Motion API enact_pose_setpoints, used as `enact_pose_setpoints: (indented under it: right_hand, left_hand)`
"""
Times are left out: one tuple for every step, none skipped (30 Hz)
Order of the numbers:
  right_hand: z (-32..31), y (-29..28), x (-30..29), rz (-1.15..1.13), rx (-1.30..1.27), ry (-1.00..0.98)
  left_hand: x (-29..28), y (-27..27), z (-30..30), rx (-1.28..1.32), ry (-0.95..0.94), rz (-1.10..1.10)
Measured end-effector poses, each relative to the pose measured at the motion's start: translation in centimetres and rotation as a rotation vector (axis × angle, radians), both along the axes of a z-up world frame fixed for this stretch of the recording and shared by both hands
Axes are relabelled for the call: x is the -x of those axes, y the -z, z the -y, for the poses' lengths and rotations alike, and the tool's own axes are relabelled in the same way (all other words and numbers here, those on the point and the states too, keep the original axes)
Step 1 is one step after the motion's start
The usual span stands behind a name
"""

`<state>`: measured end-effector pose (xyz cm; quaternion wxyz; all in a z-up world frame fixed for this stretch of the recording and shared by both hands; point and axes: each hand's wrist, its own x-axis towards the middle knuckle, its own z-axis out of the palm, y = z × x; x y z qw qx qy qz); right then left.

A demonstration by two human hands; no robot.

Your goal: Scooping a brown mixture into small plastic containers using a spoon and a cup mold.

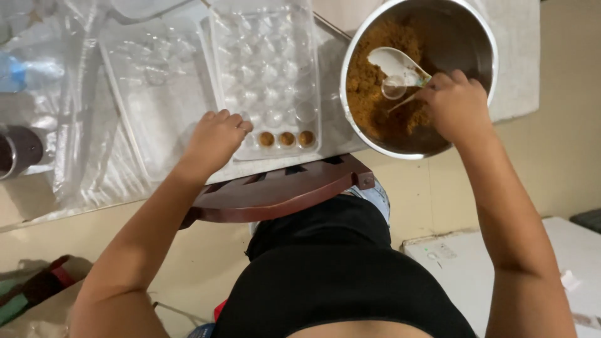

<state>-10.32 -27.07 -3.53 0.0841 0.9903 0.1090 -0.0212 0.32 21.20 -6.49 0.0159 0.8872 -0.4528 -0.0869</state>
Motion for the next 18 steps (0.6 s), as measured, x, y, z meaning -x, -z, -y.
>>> enact_pose_setpoints:
  right_hand:
    - [-0.1, 0.4, 0.1, 0.002, -0.002, -0.010]
    - [-0.1, 0.8, 0.3, 0.049, 0.025, -0.033]
    - [-0.1, 1.2, 0.6, 0.093, 0.053, -0.054]
    - [-0.3, 1.1, 0.5, 0.090, 0.051, -0.062]
    - [-0.6, 1.1, 0.3, 0.096, 0.029, -0.066]
    - [-0.9, 1.0, 0.1, 0.102, 0.006, -0.070]
    - [-1.4, 0.3, -0.1, 0.105, 0.008, -0.073]
    - [-1.8, -0.4, -0.3, 0.104, 0.061, -0.067]
    - [-2.2, -1.1, -0.5, 0.103, 0.116, -0.057]
    - [-2.4, -1.7, -0.1, 0.105, 0.119, -0.056]
    - [-2.7, -2.1, 0.1, 0.156, 0.107, -0.089]
    - [-2.9, -2.6, 0.3, 0.207, 0.096, -0.122]
    - [-2.7, -2.3, 0.8, 0.208, 0.097, -0.119]
    - [-2.5, -2.0, 1.3, 0.138, 0.040, -0.056]
    - [-2.3, -1.7, 1.8, 0.069, -0.018, 0.009]
    - [-3.1, -2.2, 1.8, 0.069, -0.018, 0.013]
    - [-3.9, -2.7, 1.7, -0.048, -0.035, 0.155]
    - [-4.6, -3.2, 1.5, -0.168, -0.054, 0.296]
  left_hand:
    - [0.1, 0.0, 0.0, -0.002, -0.010, 0.002]
    - [0.1, 0.1, -0.1, 0.027, -0.016, 0.011]
    - [0.3, 0.2, 0.0, 0.057, -0.021, 0.017]
    - [0.5, 0.6, 0.0, 0.056, -0.028, 0.014]
    - [0.5, 1.0, -0.2, 0.062, -0.023, 0.017]
    - [0.4, 1.3, -0.3, 0.069, -0.018, 0.020]
    - [0.5, 1.6, -0.4, 0.071, -0.020, 0.023]
    - [0.6, 1.9, -0.5, 0.064, -0.011, 0.032]
    - [0.6, 2.3, -0.5, 0.059, 0.002, 0.041]
    - [0.6, 2.0, -0.5, 0.062, 0.003, 0.043]
    - [0.4, 1.7, -0.6, 0.095, -0.009, 0.012]
    - [0.3, 1.4, -0.6, 0.128, -0.021, -0.019]
    - [0.1, 1.1, -0.7, 0.129, -0.018, -0.018]
    - [-0.2, 0.8, -0.9, 0.158, -0.049, -0.083]
    - [-0.4, 0.5, -1.0, 0.186, -0.078, -0.148]
    - [-0.4, 0.3, -1.1, 0.186, -0.074, -0.148]
    - [-0.7, 0.1, -1.2, 0.177, -0.110, -0.181]
    - [-0.9, -0.2, -1.3, 0.168, -0.147, -0.214]
